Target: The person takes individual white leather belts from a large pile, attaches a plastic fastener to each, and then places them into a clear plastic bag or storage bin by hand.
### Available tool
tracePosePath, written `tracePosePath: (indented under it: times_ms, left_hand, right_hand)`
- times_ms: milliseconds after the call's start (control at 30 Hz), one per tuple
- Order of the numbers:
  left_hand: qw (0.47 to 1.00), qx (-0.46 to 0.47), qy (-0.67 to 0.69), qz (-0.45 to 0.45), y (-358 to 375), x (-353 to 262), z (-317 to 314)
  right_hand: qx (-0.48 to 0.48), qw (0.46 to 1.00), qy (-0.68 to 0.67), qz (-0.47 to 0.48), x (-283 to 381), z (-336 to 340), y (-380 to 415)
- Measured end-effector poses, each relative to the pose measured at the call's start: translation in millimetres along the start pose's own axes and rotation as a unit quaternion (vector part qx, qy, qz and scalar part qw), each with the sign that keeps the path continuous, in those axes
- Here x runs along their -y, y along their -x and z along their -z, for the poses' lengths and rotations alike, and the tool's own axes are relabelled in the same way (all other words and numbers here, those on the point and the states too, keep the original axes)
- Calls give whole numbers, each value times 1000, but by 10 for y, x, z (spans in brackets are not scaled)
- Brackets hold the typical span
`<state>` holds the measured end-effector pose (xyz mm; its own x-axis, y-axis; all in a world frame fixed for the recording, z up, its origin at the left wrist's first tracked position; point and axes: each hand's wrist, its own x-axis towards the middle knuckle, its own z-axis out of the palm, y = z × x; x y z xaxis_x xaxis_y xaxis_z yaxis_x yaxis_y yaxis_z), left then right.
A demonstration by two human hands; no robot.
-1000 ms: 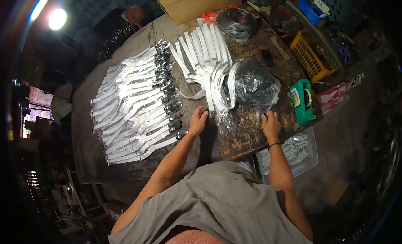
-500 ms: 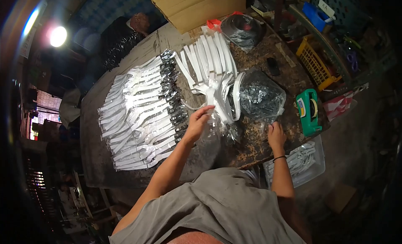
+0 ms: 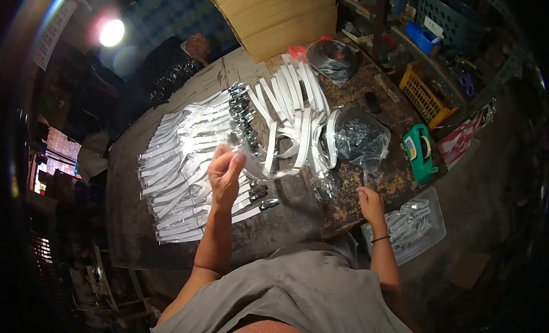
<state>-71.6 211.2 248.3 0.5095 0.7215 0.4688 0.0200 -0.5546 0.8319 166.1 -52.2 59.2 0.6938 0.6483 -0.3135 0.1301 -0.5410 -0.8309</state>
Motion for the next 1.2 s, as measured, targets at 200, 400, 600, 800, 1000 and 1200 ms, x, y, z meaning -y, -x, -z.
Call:
tracePosePath:
  times_ms: [200, 400, 600, 800, 1000, 1200]
  left_hand:
    - [915, 73, 342, 200, 176, 250, -18]
    - [864, 138, 423, 238, 421, 475, 28]
    - [868, 99, 434, 221, 489, 427, 69]
    - [890, 73, 412, 181, 302, 336, 85]
    - [918, 52, 361, 158, 350, 291, -124]
    - [938, 46, 299, 172, 393, 224, -165]
  right_hand:
    - [-82, 973, -185, 111, 497, -444, 362]
    - [-48, 969, -132, 205, 1671, -1096, 861]
    - [12, 959, -135, 250, 1771, -1463, 804]
    - [102, 955, -197, 196, 1709, -1346, 744]
    - [138, 933, -282, 177, 1762, -1243, 666]
    - [143, 926, -269, 225, 1865, -1268, 531]
